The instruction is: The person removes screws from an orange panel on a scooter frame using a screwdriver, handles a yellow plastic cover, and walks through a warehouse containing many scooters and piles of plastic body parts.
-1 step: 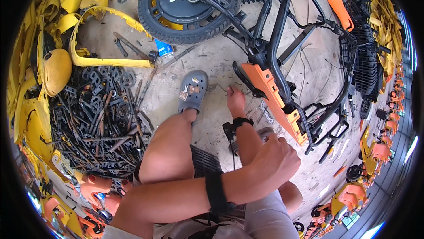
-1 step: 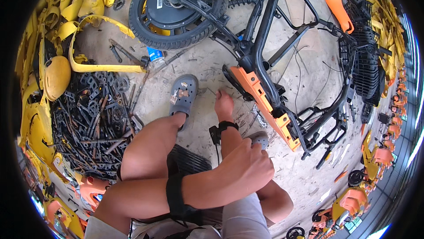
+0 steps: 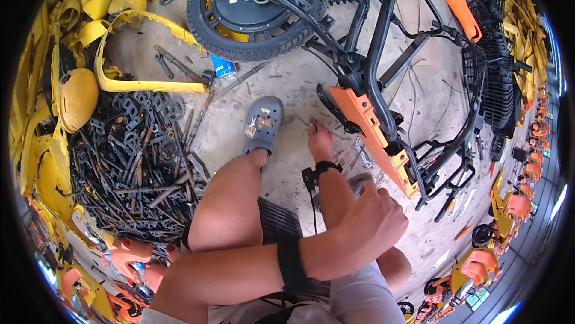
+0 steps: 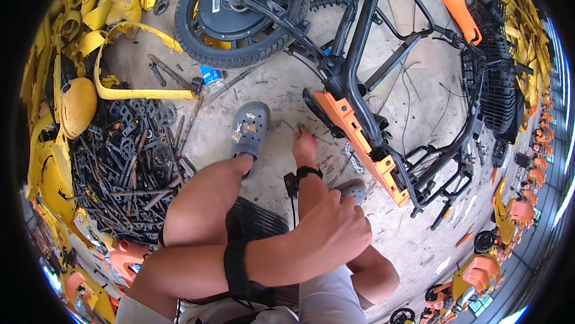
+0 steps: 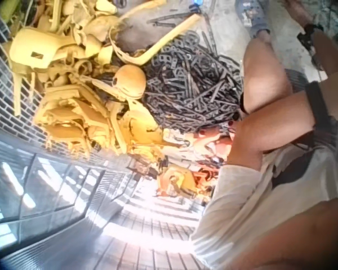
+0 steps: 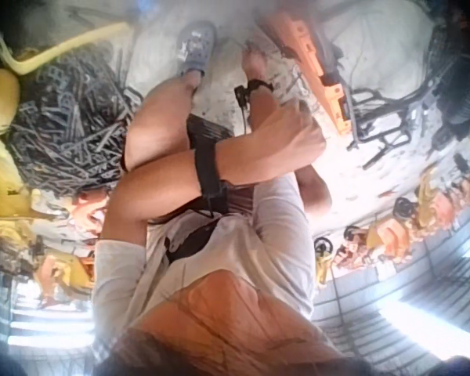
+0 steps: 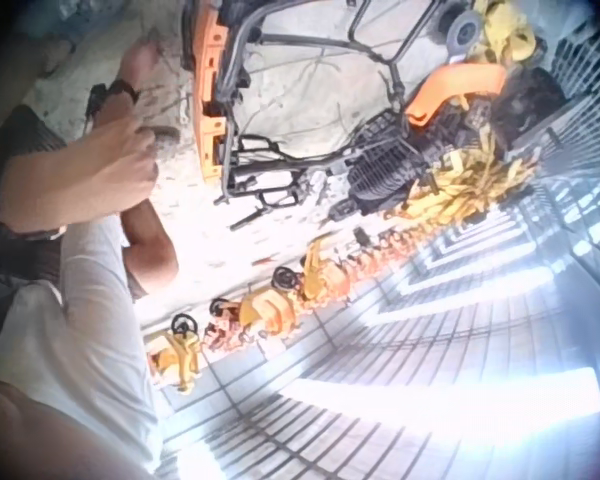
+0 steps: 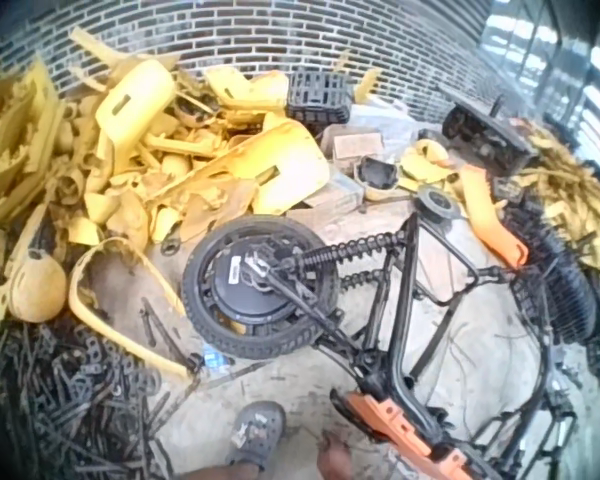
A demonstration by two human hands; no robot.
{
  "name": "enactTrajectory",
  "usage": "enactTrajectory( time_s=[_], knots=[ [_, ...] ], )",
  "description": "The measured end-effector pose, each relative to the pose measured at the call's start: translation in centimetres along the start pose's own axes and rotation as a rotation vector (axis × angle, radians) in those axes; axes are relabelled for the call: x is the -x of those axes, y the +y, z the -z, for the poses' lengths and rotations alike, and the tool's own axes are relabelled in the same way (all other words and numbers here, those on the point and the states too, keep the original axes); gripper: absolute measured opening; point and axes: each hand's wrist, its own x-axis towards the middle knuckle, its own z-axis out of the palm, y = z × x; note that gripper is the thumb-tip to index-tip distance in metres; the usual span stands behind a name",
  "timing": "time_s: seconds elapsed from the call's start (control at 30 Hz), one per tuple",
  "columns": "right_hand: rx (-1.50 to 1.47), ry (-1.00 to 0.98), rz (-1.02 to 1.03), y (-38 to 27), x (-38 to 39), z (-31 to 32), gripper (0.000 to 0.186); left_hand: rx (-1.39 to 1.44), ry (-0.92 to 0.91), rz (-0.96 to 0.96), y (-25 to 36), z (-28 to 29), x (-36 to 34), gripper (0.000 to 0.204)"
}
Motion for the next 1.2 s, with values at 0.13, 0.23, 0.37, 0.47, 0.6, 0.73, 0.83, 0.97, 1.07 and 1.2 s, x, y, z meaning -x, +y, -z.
enactTrajectory(
  time_s=[0.13,0.23,0.37,0.47,0.6,0.73,0.83,0.97,1.07,1.2],
  knots=[
    [-0.225,0.056,-0.234,3.0,6.0,-0.8,0.029,0.058,-0.083,0.006,0.0,1.0,-0.6,0.008],
    [-0.316,0.071,-0.212,4.1,9.2,2.7,0.029,0.061,-0.085,0.003,0.7,1.1,-1.1,0.007],
    [-0.27,-0.06,-0.284,5.4,11.9,5.0,0.042,-0.076,-0.134,0.023,1.4,0.5,-1.1,0.006],
    [-0.512,-0.04,-0.438,6.0,11.6,3.3,0.046,-0.086,-0.13,-0.052,0.9,-0.2,-0.3,0.008],
    [-1.323,-0.126,-1.085,7.7,9.4,2.4,0.036,-0.058,-0.174,-0.081,0.1,-0.1,-0.2,0.01],
    [-1.775,-0.146,-1.23,9.4,7.7,3.1,0.031,0.0,-0.165,-0.098,-1.2,1.0,-0.2,0.014],
    [-1.839,-0.04,-1.191,9.7,8.0,2.6,0.024,-0.008,-0.197,-0.077,-1.6,1.0,0.0,0.02],
    [-1.872,0.103,-1.103,9.0,9.9,2.4,0.016,-0.084,-0.319,-0.079,-0.9,0.1,0.1,0.021],
    [-1.732,0.096,-1.076,7.8,10.9,3.7,0.02,0.022,-0.378,-0.068,0.2,-0.3,0.1,0.023],
    [-1.438,0.104,-0.898,7.2,10.8,6.1,0.02,-0.072,-0.591,-0.209,1.9,-1.5,-0.3,0.026]
  ],
)
